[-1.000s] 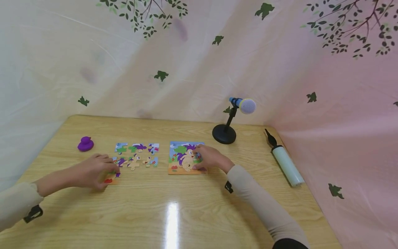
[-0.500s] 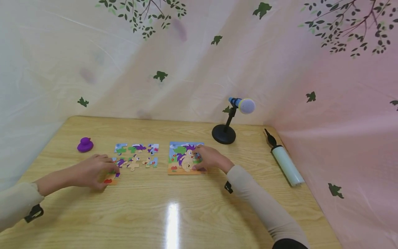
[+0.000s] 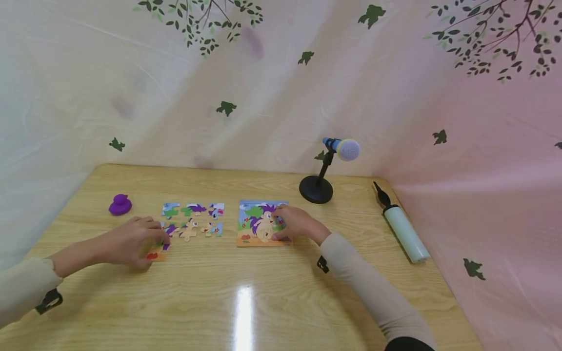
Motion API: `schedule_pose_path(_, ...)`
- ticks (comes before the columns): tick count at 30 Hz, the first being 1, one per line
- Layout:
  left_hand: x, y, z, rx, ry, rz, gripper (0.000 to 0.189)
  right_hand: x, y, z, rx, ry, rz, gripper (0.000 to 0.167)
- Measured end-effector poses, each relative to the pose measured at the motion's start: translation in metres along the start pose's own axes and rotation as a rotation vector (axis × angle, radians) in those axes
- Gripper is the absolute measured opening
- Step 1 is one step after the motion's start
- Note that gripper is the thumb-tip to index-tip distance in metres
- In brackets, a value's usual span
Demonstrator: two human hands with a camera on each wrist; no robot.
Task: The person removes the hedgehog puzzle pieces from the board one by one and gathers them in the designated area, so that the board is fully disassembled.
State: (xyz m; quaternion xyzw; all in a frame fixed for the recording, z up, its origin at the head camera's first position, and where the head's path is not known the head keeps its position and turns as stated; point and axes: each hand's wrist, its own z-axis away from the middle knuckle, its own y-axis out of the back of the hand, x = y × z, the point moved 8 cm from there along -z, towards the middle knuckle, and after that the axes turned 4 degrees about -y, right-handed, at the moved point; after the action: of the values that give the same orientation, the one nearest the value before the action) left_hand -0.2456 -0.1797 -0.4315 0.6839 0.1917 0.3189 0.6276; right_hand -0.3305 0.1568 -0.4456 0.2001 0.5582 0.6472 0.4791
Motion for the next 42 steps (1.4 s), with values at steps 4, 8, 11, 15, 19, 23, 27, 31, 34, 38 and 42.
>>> schedule_pose_path(4,0.004,0.003,-0.005,0.022,-0.018,-0.005,0.046,0.000,0.000,0.000,0.001,-0.001,0.005,0.071)
schedule_pose_path(8,0.009,0.005,-0.017,0.054,-0.043,-0.001,0.046,-0.001,-0.001,0.001,0.000,-0.006,-0.007,0.072)
schedule_pose_path(11,0.015,0.006,-0.031,0.087,-0.068,0.010,0.046,-0.001,0.000,0.001,0.005,-0.002,-0.006,0.071)
schedule_pose_path(15,0.029,0.006,-0.054,0.119,-0.100,0.040,0.047,-0.002,0.000,0.002,0.004,0.001,-0.003,0.072)
schedule_pose_path(19,0.043,0.001,-0.083,0.130,-0.118,0.074,0.046,-0.002,-0.001,0.002,0.000,0.001,-0.007,0.072)
schedule_pose_path(23,0.061,-0.004,-0.114,0.124,-0.133,0.126,0.047,0.000,-0.001,0.002,-0.004,-0.006,-0.014,0.073)
schedule_pose_path(27,0.080,-0.014,-0.141,0.102,-0.146,0.193,0.048,0.003,-0.003,0.000,-0.007,-0.007,-0.014,0.073)
schedule_pose_path(31,0.091,-0.025,-0.162,0.077,-0.144,0.206,0.049,0.005,-0.005,-0.002,-0.009,0.000,-0.009,0.073)
schedule_pose_path(34,0.095,-0.031,-0.174,0.057,-0.119,0.211,0.051,0.005,-0.005,-0.003,-0.005,0.005,-0.009,0.074)
schedule_pose_path(38,0.097,-0.037,-0.184,0.032,-0.098,0.220,0.053,0.005,-0.004,-0.004,-0.001,0.009,-0.014,0.074)
schedule_pose_path(42,0.099,-0.041,-0.192,0.025,-0.098,0.217,0.053,0.006,-0.004,-0.004,0.002,0.010,-0.016,0.074)
